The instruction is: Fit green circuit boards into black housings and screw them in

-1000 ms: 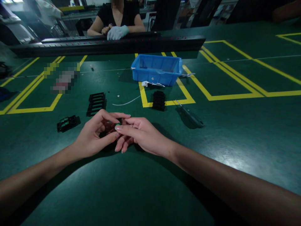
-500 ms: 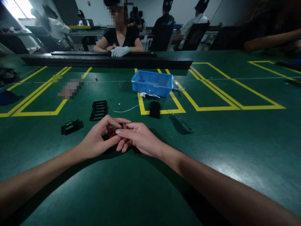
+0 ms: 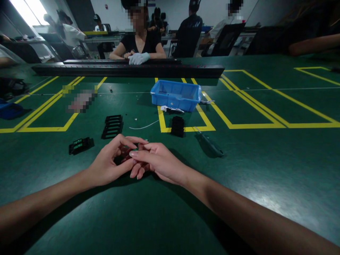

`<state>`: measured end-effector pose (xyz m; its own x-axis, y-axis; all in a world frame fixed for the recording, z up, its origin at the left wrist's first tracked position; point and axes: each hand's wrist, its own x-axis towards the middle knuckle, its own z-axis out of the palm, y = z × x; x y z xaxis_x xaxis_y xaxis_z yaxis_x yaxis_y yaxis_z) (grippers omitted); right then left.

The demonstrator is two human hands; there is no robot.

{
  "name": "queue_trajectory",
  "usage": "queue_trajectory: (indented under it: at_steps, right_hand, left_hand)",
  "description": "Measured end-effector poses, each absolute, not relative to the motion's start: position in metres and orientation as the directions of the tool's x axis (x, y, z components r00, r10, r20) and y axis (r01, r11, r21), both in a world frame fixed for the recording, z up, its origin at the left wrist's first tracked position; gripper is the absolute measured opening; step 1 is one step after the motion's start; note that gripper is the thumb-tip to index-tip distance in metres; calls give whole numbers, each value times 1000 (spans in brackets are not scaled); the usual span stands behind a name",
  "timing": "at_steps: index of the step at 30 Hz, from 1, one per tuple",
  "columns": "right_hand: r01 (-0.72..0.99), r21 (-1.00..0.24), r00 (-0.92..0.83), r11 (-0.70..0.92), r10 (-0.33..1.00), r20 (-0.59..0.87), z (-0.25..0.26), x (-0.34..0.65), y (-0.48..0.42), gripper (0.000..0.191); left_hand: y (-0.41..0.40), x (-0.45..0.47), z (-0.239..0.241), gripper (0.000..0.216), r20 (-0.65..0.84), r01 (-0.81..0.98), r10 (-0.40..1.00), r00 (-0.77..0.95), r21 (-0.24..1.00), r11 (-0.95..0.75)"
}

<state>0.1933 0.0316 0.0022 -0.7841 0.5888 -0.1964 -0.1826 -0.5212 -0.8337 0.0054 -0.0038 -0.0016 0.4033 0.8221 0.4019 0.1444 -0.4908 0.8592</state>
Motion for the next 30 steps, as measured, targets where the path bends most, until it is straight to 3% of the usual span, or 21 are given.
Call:
queue_trajectory:
  at_steps: [17,30]
  right_hand:
    - [-244,-768,-839,-592,527,-140,3,197,32,16]
    - [-217,-778,-823,-590,539,-179,5,197,31,15]
  left_hand:
    - [-5,1,3,33,333,193,837,433,873,-447]
    - [-4,0,2,30,330,198,838,433,873,-446]
